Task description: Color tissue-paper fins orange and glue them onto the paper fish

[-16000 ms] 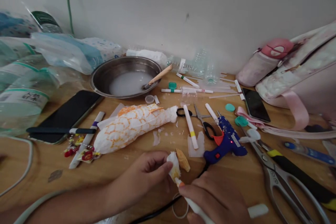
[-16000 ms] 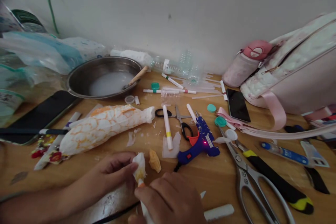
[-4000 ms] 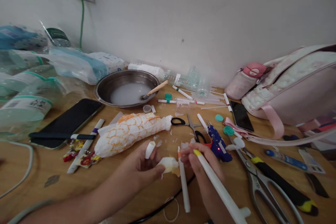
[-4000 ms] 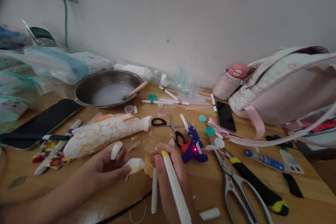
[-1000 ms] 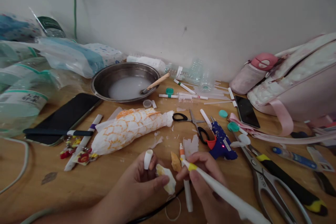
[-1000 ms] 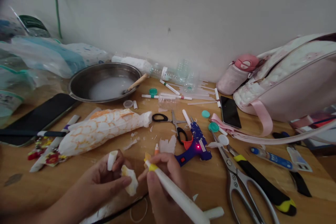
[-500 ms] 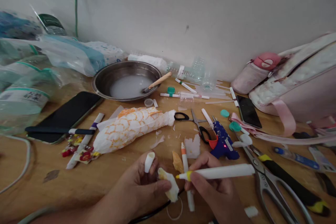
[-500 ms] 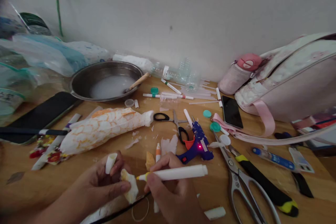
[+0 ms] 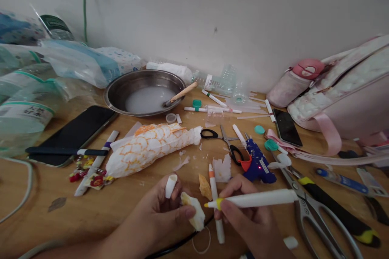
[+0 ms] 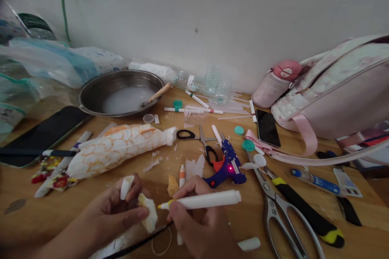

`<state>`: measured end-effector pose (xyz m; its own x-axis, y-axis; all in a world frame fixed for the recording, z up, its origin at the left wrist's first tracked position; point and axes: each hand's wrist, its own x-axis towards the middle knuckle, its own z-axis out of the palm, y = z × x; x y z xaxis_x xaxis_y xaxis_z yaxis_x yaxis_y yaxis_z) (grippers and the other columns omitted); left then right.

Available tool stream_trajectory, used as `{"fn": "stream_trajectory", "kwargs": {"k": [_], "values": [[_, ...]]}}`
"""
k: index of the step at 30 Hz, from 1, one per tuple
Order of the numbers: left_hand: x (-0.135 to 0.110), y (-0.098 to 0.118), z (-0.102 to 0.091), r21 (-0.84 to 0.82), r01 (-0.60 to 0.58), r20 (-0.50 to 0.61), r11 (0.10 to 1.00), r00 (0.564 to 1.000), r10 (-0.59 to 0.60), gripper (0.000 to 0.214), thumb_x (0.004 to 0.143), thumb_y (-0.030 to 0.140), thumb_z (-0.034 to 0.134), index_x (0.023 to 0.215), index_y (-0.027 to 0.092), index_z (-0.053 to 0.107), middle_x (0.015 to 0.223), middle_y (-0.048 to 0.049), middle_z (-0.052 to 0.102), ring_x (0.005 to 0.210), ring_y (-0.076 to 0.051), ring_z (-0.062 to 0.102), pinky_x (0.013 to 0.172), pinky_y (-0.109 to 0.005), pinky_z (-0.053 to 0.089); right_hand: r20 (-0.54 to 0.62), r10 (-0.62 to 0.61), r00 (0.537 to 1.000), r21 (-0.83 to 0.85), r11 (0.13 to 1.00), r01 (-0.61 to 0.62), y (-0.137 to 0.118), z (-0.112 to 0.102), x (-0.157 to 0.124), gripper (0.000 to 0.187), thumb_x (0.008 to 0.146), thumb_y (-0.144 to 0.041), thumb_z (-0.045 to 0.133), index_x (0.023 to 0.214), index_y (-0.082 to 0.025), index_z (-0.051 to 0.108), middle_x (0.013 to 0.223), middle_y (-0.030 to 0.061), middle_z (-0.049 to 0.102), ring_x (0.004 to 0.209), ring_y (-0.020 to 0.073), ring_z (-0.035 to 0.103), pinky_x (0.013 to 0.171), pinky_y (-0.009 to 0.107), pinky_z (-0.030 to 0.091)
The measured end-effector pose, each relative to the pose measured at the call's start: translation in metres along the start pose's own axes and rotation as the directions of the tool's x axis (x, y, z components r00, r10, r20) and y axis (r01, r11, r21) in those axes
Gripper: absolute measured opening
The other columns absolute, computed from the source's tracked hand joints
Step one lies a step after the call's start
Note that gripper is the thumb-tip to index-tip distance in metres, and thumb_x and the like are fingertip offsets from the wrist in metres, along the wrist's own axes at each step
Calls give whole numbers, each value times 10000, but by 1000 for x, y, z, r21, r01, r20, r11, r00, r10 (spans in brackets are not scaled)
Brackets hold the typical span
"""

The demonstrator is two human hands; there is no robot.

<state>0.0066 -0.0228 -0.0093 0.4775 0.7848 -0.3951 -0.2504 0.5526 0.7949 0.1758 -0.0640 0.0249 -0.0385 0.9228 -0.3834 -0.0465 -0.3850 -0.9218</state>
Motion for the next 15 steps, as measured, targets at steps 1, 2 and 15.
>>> {"fn": "stream_trajectory", "kwargs": {"k": [1,2,15], "values": [[0,-4,-2,-36,-25,-13,999,1000,24,520,535,331,835,572,216,330,556,97,468,522,-78,401,509,-205,347,17,2,1000,3,1000,-2,0,0,0,403,718,-583,634,751,-195,527,616,-25,589,530,66,417,521,205,296],[1,-7,-4,-68,-46,-29,997,999,44,513,532,308,840,577,214,338,562,100,477,519,-74,410,504,-200,350,38,12,999,5,1000,-12,0,-1,0,405,716,-581,637,758,-192,533,623,-22,585,539,68,420,524,205,297],[1,-13,-7,-187,-44,52,981,997,55,438,610,215,813,606,205,375,598,87,587,540,-67,488,537,-185,390,43,34,998,44,998,-36,-5,2,0,313,713,-461,673,723,-189,521,583,-31,570,520,68,446,528,199,322]]}}
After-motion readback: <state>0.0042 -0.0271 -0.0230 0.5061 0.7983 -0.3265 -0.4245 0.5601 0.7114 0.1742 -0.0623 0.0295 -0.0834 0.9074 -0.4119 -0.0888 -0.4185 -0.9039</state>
